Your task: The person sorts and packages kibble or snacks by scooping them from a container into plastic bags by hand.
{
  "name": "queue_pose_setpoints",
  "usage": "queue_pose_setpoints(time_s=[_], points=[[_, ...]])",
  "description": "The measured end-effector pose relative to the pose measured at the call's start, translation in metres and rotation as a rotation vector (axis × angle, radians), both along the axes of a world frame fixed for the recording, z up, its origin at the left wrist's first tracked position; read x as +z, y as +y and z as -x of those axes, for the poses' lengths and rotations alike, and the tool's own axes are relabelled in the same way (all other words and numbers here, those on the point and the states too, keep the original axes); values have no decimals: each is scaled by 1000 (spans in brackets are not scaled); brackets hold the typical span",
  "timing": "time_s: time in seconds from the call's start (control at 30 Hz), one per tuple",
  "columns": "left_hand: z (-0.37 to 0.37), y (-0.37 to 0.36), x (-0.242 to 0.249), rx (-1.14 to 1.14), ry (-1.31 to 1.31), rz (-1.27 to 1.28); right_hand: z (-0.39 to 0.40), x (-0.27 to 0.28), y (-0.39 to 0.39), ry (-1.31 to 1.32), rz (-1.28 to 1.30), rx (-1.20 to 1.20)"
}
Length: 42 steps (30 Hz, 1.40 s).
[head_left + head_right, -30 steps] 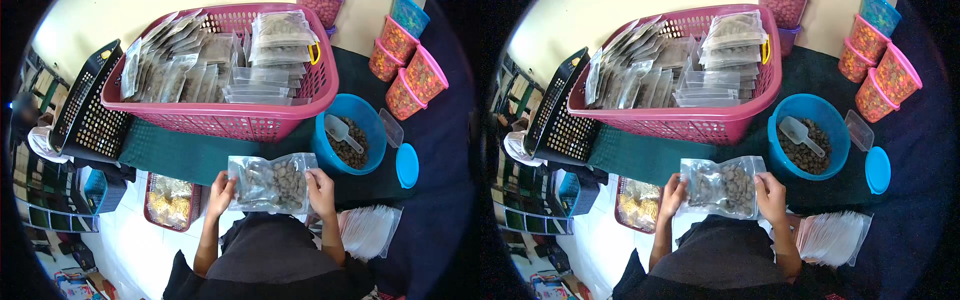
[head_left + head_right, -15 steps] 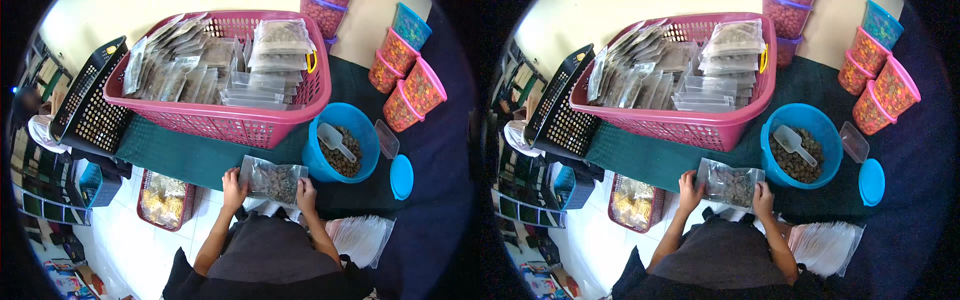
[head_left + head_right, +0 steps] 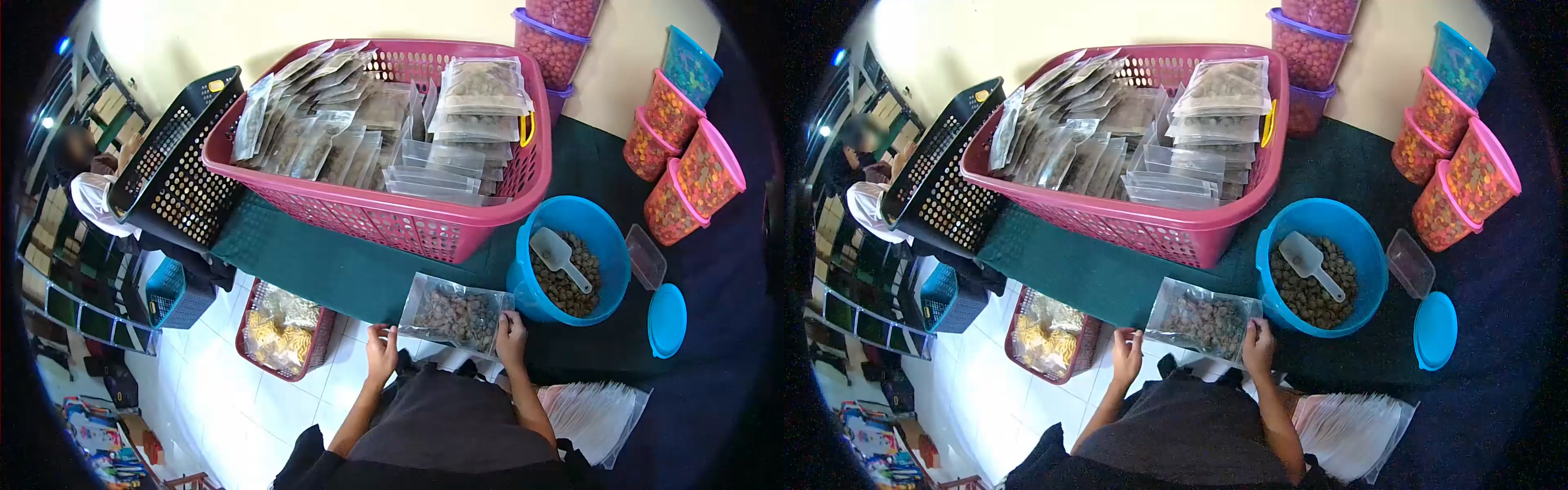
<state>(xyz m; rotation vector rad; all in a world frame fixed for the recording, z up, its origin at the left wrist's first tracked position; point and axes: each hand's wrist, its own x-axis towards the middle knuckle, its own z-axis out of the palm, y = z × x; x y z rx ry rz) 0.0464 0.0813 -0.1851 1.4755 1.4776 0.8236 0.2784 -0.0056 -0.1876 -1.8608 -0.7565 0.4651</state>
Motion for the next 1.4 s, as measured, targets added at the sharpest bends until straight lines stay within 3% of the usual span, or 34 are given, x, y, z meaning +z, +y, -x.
queue_pose_setpoints(time_s=[0.03,0.1,0.23,0.3,0.4,0.43,0.5,0.6,0.63,0.7,0.77,0.83,0.93,1.13,1.2,1.33,1.4], points=[[-4,-1,-7,5,-8,-110,-1,2,0,20,21,11],[-3,2,-11,-28,-228,342,-2,-1,0,38,41,31],[-10,6,-4,-16,-301,335,-3,2,1,-30,-19,65],[-17,8,7,94,-377,366,0,7,1,-3,-3,83],[-15,16,13,40,-413,387,-3,-2,3,-32,-99,112],[-15,19,18,-7,-437,432,-5,-11,4,-161,-169,130],[-17,24,23,3,-326,459,-9,-18,3,-291,-236,154],[-17,31,25,-280,-73,242,-7,-10,2,-94,-175,173],[-17,30,25,-273,-71,247,-7,-12,0,-90,-171,179],[-18,32,23,-316,58,-39,-8,-15,2,-131,-166,185],[-20,33,22,-317,155,-60,-8,-14,1,-113,-156,192],[-26,30,29,-306,329,-234,-6,-11,2,-98,-147,199],[-33,28,32,-263,519,-183,-4,-8,3,72,-128,191],[-36,34,16,-212,440,-155,0,6,7,112,-172,125],[-37,34,15,-234,418,-169,2,19,8,357,-112,145],[-41,35,23,-215,481,-130,6,32,14,258,-140,148],[-41,38,29,-231,493,-62,8,50,15,447,-106,182]])
